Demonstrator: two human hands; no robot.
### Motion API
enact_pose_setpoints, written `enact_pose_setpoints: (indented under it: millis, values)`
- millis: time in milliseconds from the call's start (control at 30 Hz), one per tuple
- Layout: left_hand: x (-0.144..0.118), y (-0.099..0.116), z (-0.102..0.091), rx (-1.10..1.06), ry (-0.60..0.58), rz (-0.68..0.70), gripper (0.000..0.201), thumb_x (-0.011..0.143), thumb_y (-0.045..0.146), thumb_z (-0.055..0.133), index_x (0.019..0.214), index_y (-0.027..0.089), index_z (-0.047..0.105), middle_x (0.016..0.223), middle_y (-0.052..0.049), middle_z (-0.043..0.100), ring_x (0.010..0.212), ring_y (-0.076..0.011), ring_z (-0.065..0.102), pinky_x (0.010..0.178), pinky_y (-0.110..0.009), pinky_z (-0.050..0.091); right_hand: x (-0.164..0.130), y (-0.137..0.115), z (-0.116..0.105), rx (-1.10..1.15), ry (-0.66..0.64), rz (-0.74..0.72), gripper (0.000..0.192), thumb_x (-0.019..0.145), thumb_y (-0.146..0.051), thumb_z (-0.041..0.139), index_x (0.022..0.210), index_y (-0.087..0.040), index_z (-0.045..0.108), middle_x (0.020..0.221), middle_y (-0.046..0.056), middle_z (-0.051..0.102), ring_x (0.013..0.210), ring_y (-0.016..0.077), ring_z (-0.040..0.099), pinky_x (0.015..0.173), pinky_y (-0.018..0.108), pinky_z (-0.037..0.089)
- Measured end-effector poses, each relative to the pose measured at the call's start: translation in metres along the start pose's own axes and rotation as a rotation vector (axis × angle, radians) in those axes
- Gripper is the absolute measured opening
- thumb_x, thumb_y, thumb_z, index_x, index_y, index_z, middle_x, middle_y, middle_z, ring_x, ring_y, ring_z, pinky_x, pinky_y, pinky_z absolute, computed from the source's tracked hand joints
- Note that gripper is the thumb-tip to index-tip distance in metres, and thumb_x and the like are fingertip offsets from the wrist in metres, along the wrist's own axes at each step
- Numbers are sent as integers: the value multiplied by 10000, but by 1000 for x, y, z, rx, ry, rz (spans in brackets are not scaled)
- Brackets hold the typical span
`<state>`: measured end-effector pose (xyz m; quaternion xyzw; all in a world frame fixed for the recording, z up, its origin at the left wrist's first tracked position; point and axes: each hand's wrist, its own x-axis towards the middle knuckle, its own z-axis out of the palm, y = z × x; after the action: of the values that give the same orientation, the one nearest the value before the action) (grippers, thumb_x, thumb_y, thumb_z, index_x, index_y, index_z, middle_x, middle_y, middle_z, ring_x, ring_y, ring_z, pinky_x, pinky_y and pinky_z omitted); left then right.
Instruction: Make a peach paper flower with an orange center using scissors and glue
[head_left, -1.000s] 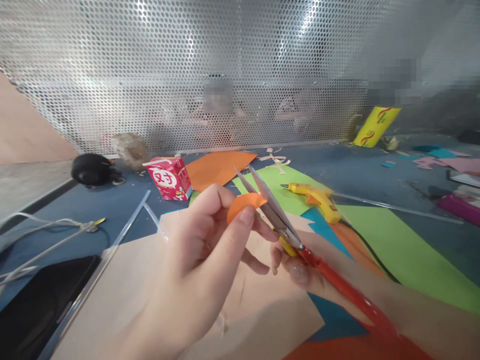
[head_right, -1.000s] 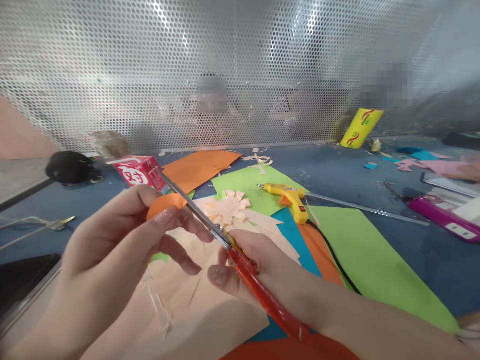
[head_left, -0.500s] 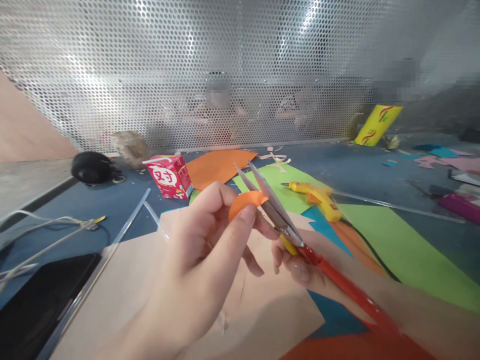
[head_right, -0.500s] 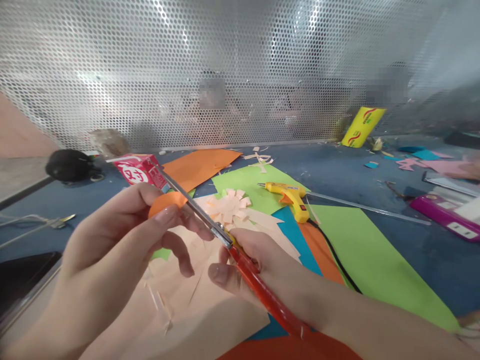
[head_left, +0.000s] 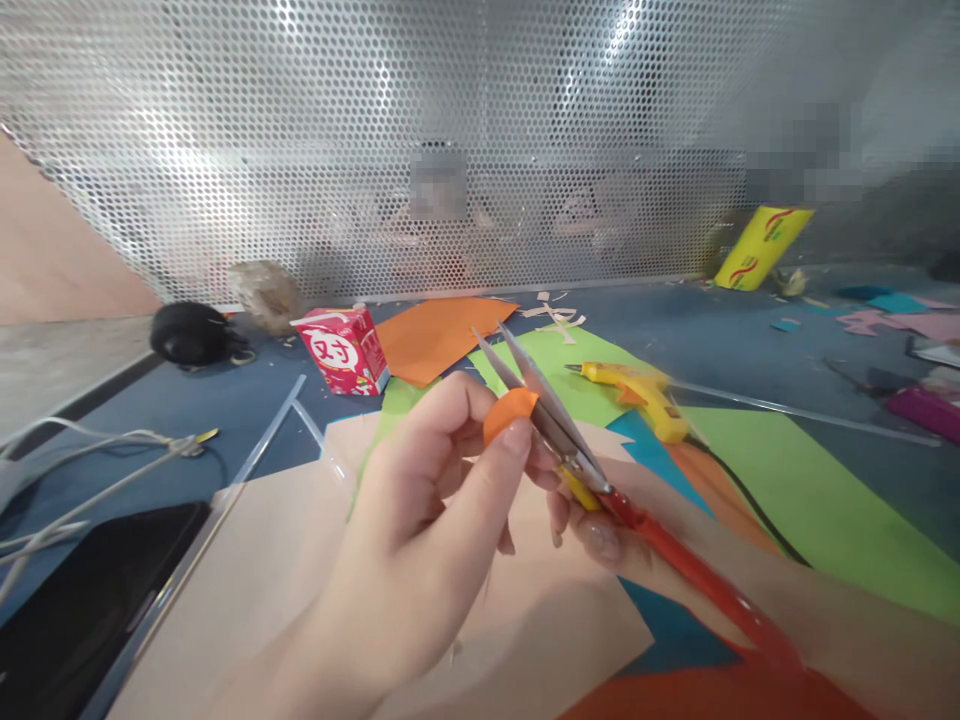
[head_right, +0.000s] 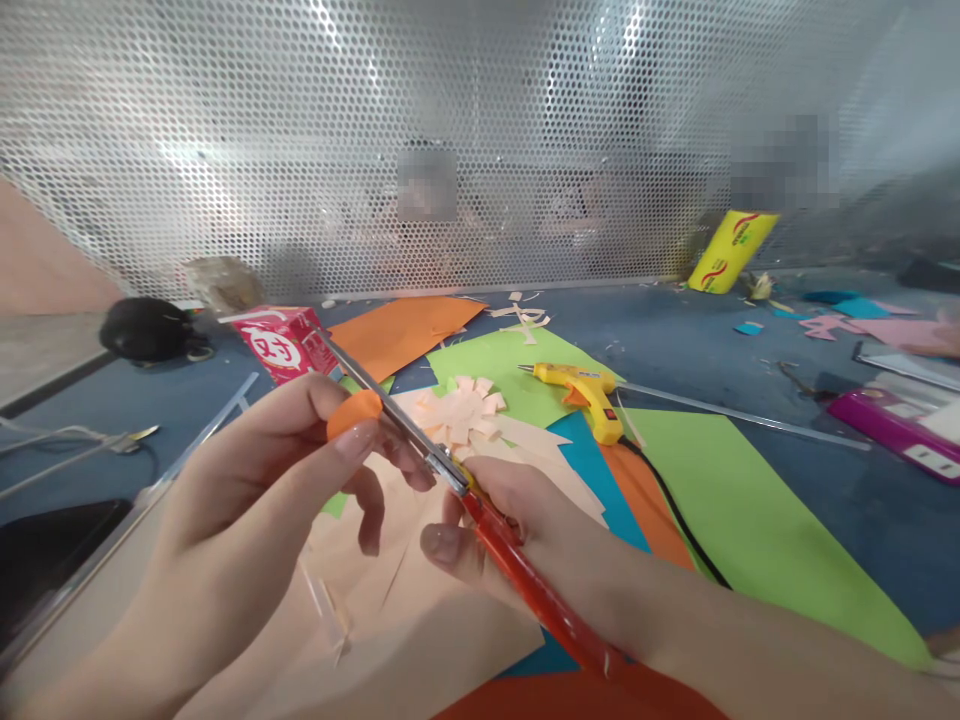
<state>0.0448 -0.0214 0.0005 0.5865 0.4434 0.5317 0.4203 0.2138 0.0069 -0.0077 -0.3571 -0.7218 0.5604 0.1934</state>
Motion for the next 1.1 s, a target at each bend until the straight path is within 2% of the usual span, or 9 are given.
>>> enact_pose_setpoints:
  millis: [233, 567, 667, 767, 833, 933, 1000, 1100]
  values:
    - [-2, 1, -1, 62, 26, 1, 180, 855, 305, 501, 700, 214, 509, 697, 18, 623, 521, -99, 574, 403, -183, 475, 0, -1, -1, 27, -15, 55, 408, 736, -566, 588, 678, -196, 424, 650, -13, 403, 588, 119, 386, 526, 243, 338]
    - [1, 2, 2, -35, 0, 32, 169, 850, 264, 507, 691, 209, 520, 714, -4, 647, 540, -108, 585, 431, -199, 492, 3, 4, 2, 38, 21, -13, 449, 725, -598, 580, 642, -189, 417, 606, -25, 382, 540, 94, 355, 479, 232, 300]
    - [3, 3, 3, -31, 22, 10, 149, 837, 270, 521, 700, 211, 516, 690, -3, 649, 505, -111, 571, 409, -207, 490, 8, 12, 4, 118, 110, -28, 494, 693, -662, 563, 667, -182, 452, 596, -32, 374, 501, 81, 325, 435, 224, 254]
    - [5, 5, 2, 42, 86, -7, 127, 816, 294, 552, 733, 199, 572, 628, 2, 635, 440, -103, 534, 343, -190, 437, 10, 17, 3, 191, 237, 16, 495, 745, -674, 491, 737, -179, 482, 589, -45, 333, 480, 71, 283, 422, 209, 210]
    - [6, 8, 0, 118, 139, 4, 128, 800, 292, 579, 736, 189, 624, 574, 18, 609, 404, -77, 493, 330, -163, 392, 10, 18, 1, 200, 235, 13, 486, 770, -661, 474, 759, -175, 487, 595, -49, 319, 483, 66, 272, 426, 200, 211]
    - [9, 10, -7, 193, 207, 28, 146, 803, 275, 582, 697, 194, 639, 582, 34, 584, 439, -49, 462, 376, -138, 370, 11, 20, -1, 125, 180, -38, 485, 773, -647, 487, 722, -165, 481, 616, -40, 337, 492, 63, 280, 424, 196, 235]
    - [11, 10, -11, 227, 216, 31, 213, 828, 299, 545, 660, 189, 616, 599, 27, 571, 465, -52, 451, 391, -149, 359, 11, 21, -2, 38, 179, -77, 468, 780, -631, 491, 709, -169, 471, 645, -21, 391, 520, 75, 339, 442, 204, 291]
    - [14, 6, -15, 253, 215, 75, 168, 847, 320, 509, 787, 206, 616, 613, 23, 586, 461, -69, 463, 392, -169, 381, 12, 25, -3, -82, 216, -141, 356, 824, -545, 491, 811, -189, 486, 763, 20, 500, 654, 126, 478, 588, 260, 434]
